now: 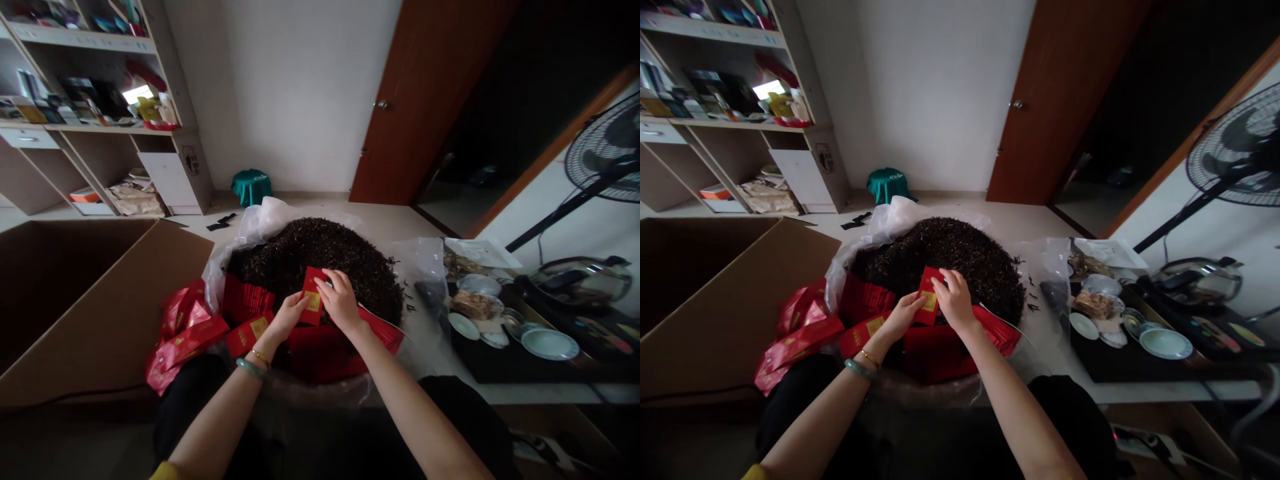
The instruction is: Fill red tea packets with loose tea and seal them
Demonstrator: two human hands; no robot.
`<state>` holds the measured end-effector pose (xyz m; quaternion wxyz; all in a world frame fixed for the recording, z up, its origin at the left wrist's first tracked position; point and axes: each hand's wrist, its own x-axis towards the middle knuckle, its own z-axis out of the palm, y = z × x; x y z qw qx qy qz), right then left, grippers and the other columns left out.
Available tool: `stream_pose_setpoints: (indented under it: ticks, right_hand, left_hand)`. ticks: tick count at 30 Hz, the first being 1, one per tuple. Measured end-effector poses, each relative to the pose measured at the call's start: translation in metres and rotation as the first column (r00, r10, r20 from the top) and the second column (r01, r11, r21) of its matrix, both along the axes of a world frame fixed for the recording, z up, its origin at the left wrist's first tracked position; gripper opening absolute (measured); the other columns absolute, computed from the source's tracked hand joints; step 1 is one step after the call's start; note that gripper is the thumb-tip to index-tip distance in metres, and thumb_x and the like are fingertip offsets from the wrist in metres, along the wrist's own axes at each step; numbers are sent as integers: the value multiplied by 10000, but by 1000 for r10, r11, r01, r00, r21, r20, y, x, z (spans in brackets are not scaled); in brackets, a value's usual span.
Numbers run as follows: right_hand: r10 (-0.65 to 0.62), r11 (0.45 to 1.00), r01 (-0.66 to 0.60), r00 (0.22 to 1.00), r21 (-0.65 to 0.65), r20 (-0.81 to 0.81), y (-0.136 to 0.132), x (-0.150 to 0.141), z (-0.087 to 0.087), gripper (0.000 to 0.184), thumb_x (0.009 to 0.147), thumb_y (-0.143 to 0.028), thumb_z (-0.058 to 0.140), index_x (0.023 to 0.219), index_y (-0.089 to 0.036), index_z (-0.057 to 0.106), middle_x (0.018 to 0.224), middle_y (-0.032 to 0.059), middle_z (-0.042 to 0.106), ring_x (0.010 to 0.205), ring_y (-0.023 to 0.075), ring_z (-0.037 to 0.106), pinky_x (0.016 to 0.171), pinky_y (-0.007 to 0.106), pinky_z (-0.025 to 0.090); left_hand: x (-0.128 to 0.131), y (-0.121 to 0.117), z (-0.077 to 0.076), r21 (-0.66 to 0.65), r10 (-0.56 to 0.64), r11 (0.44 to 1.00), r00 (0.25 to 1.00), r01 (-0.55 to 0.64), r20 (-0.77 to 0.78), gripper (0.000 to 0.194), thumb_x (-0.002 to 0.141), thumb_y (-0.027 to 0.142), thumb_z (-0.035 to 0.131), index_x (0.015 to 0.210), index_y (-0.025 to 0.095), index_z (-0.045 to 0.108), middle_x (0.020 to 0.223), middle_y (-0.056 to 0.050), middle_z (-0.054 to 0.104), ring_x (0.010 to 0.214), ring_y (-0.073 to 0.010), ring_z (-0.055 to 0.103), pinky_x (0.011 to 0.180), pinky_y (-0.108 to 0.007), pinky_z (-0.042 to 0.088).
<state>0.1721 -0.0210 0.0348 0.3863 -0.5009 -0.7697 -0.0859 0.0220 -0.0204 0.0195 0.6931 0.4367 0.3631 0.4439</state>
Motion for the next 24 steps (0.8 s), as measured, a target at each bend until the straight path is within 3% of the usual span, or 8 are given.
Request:
stream_pose_setpoints:
  ticks: [2,6,17,21,24]
  right_hand:
    - [8,1000,-7,999,19,-43,0,1,1,239,896,-241,477,1074,-212,634,1061,114,588,1032,253,510,926,431,455]
    - [7,999,-3,996,53,-83,5,5,5,345,868,-279,538,1188,-155,563,1091,135,566,1030,259,511,922,422,463]
    - [47,998,-42,992,49,-118,2,8,0,321,913,-242,447,1207,-201,569,1090,115,621,1025,239,551,929,415,465]
    - [31,999,-29,986,15,-162,2,8,0,266,908,-258,453,1125,-216,601,1056,107,616,1012,238,551,916,421,460]
    - [-38,999,36,984,-13,-174,4,9,4,172,856,-309,549,953,-199,640,955,102,587,944,239,545,870,400,468]
  left_hand:
    - [0,1,-1,46,-7,999,999,9,-46,442,646,451,735,921,112,665,729,-39,703,636,-157,650,625,-255,508]
    - [0,3,-3,72,-43,996,995,49,-88,487,659,507,702,941,114,646,723,-47,706,620,-188,669,620,-301,530]
    - [0,2,-5,54,-41,997,995,46,-86,497,651,532,702,930,126,635,707,-37,698,606,-197,677,606,-306,541]
    - [-1,3,-6,68,-49,996,992,57,-120,466,680,508,682,947,129,631,720,-36,692,608,-196,674,591,-297,529]
    - [-2,4,-9,153,-14,987,970,53,-243,395,733,476,625,931,135,638,689,-27,676,591,-187,654,540,-264,490]
